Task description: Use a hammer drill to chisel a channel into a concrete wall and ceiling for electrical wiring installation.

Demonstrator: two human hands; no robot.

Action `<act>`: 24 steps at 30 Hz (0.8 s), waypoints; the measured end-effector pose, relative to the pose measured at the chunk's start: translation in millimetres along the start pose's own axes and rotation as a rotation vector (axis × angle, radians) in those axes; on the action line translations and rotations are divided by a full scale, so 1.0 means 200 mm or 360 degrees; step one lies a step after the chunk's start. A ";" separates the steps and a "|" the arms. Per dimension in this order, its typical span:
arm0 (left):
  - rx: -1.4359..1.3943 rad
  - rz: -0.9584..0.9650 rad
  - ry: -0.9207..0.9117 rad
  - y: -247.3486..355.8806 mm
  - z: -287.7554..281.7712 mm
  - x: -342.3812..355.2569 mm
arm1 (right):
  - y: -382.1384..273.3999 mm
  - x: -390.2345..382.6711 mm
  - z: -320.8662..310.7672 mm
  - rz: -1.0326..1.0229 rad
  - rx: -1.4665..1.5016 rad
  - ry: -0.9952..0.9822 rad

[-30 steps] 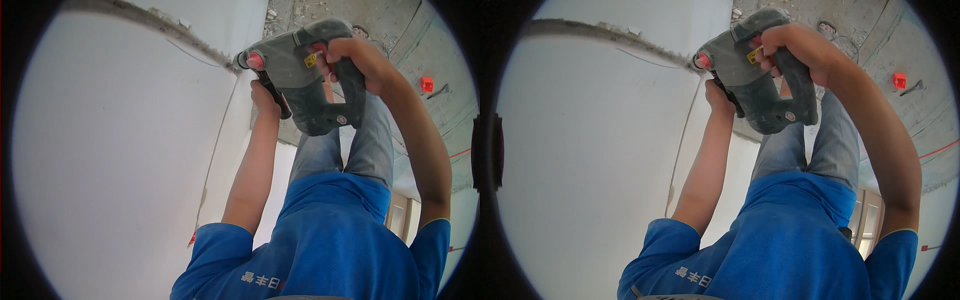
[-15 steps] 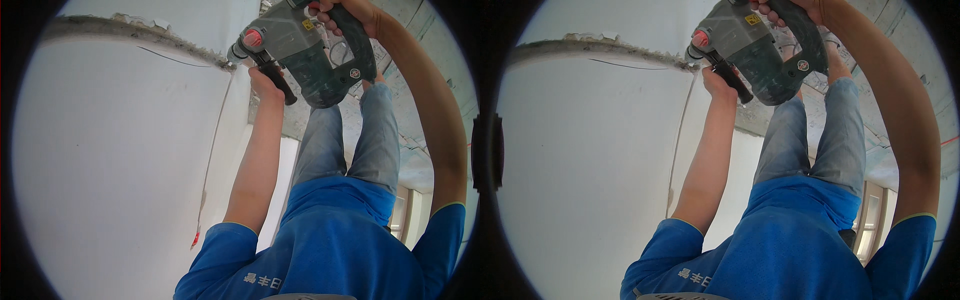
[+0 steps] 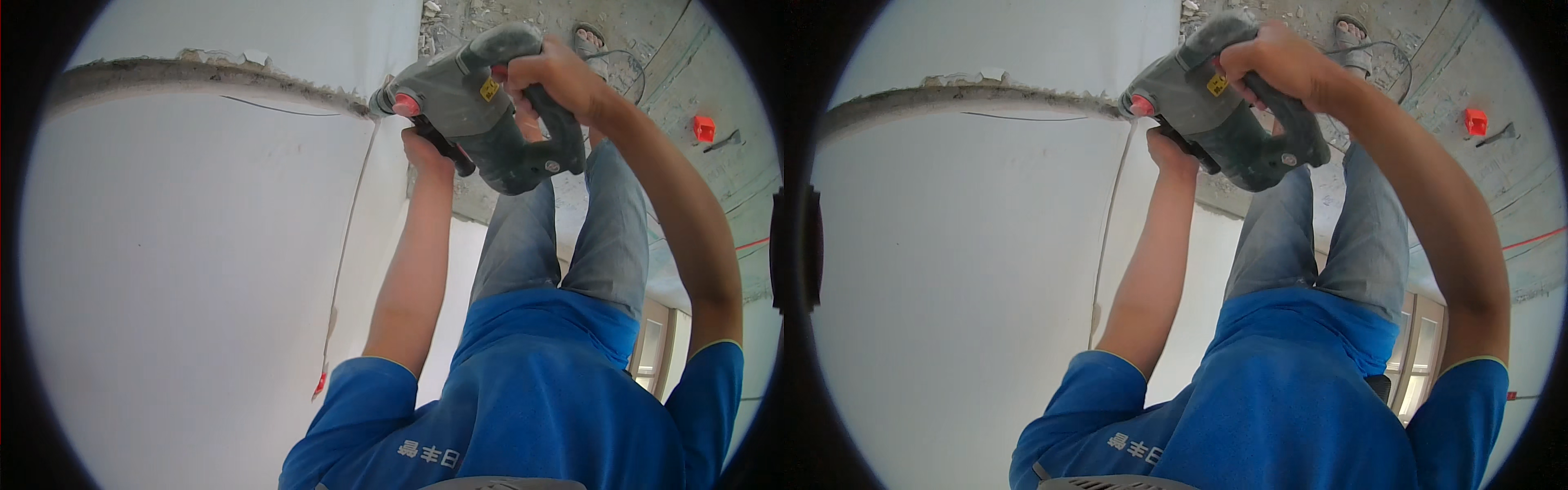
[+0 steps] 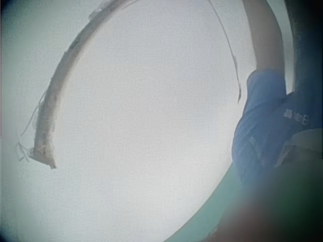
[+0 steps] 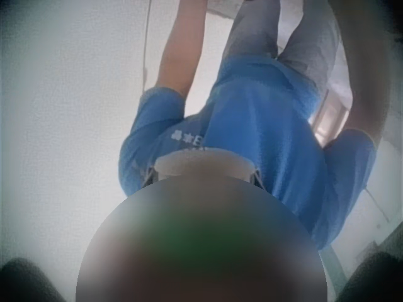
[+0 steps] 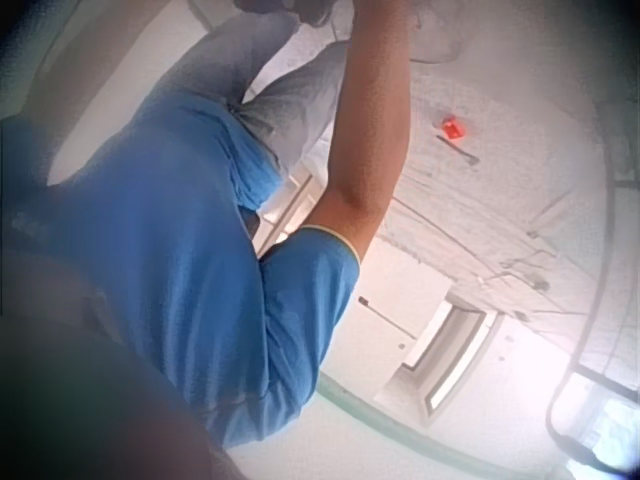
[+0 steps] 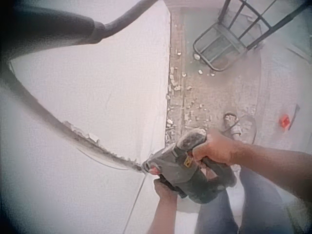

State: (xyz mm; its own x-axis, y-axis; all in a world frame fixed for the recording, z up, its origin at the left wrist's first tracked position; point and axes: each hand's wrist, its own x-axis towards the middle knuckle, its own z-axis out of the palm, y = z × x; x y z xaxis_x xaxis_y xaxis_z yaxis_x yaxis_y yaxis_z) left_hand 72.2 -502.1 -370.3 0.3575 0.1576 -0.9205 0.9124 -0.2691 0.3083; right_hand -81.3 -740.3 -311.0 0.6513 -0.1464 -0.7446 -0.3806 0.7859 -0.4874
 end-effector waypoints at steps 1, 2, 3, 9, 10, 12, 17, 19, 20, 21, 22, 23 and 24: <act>-0.0005 0.0022 0.0007 0.00 -0.02 0.01 | -0.01 0.00 0.02 -0.0013 0.0003 -0.0020; -0.0041 0.0088 -0.0031 0.00 -0.05 0.02 | -0.02 -0.03 0.05 -0.0007 0.0037 0.0034; -0.0076 0.0156 -0.0069 0.00 -0.07 0.03 | -0.02 -0.03 0.06 0.0000 0.0072 0.0085; 0.0114 0.0050 -0.0015 0.04 -0.06 -0.05 | -0.05 -0.09 0.05 0.0114 0.0166 0.0079; 0.0120 0.0043 -0.0017 0.03 -0.03 -0.08 | -0.04 -0.12 0.04 0.0118 0.0169 0.0087; 0.0184 -0.0008 -0.0024 0.01 0.03 -0.15 | -0.04 -0.18 0.02 0.0067 0.0151 -0.0006; 0.0149 -0.0086 -0.0462 0.05 0.00 -0.26 | -0.13 -0.40 0.08 -0.0030 0.0140 0.0145; 0.0151 -0.0054 -0.0573 0.07 0.03 -0.30 | -0.11 -0.41 0.07 -0.0151 0.0122 0.0139; 0.0181 -0.0067 -0.0556 0.05 0.00 -0.29 | -0.11 -0.42 0.08 -0.0062 0.0184 0.0137; 0.0212 -0.0080 -0.0538 0.04 -0.04 -0.27 | -0.11 -0.43 0.09 0.0029 0.0248 0.0135; 0.0211 -0.0086 -0.0543 0.04 -0.04 -0.29 | -0.10 -0.45 0.09 0.0030 0.0244 0.0142; 0.0264 -0.0131 -0.0509 0.04 -0.04 -0.30 | -0.09 -0.47 0.10 0.0046 0.0216 0.0190; 0.0317 -0.0176 -0.0474 0.03 -0.04 -0.31 | -0.08 -0.48 0.10 0.0063 0.0189 0.0238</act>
State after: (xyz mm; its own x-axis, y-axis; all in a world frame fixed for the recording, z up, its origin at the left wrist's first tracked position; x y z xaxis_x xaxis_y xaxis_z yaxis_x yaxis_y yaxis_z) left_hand 57.5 -505.6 -308.9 0.1590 -0.0793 -0.9841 0.8751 -0.4502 0.1776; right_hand -125.0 -726.6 -221.9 0.5291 -0.1947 -0.8259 -0.3182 0.8568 -0.4059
